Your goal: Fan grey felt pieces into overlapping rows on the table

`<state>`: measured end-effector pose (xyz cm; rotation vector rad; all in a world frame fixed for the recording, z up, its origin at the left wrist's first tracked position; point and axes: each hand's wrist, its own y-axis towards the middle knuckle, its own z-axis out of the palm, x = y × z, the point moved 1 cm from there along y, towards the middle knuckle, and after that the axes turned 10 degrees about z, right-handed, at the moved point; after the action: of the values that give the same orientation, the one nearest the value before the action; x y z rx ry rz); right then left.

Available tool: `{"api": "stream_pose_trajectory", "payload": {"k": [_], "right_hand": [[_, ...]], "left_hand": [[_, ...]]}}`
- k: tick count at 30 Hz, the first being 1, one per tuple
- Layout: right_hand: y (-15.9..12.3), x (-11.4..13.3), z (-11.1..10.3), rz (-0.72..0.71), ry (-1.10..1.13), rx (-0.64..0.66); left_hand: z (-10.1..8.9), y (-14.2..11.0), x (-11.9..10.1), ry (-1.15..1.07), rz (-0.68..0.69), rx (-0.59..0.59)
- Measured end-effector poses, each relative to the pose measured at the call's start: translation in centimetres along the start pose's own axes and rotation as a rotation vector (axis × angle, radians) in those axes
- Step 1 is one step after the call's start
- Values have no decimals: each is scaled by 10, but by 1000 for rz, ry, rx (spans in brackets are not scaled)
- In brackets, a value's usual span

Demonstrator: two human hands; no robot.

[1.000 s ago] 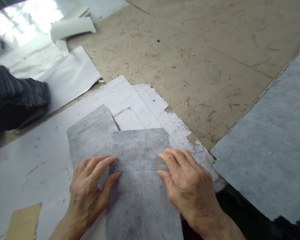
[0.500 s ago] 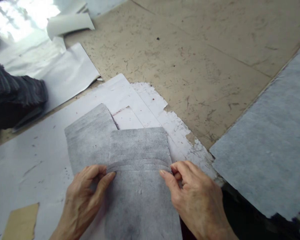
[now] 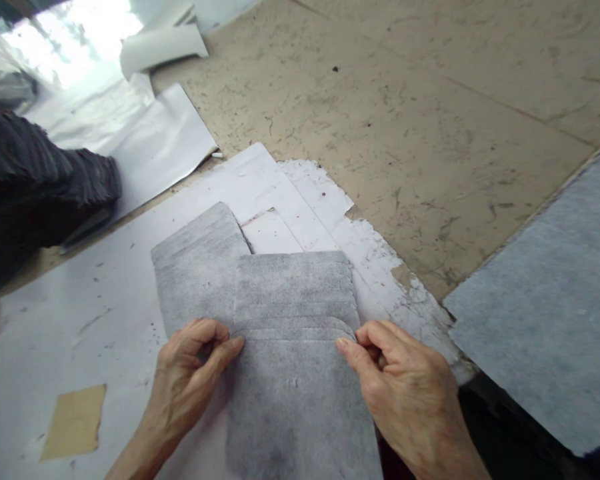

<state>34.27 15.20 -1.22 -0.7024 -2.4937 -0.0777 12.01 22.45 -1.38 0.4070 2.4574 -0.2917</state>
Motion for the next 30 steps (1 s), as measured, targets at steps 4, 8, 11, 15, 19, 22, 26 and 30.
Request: {"api": "stream_pose_trajectory", "payload": {"k": [4, 8, 11, 15, 19, 22, 26, 30], "right_hand": [[1, 4, 0, 6, -4, -12], [-1, 5, -1, 24, -5, 8], [-3, 2, 2, 29, -4, 7], [-9, 2, 5, -9, -73, -79], [-16, 8, -3, -162, -225, -313], [-15, 12, -10, -347, -230, -270], [-8, 9, -10, -426, -210, -88], [-3, 0, -5, -343, -143, -7]], "left_hand": [[1, 0, 2, 18, -15, 10], [2, 1, 3, 44, 6, 1], [3, 0, 5, 88, 54, -20], [8, -4, 6, 177, 135, -80], [11, -11, 5, 226, 249, -303], [10, -13, 2, 281, 466, -364], [6, -9, 3, 312, 589, -242], [4, -5, 3, 340, 596, -211]]}}
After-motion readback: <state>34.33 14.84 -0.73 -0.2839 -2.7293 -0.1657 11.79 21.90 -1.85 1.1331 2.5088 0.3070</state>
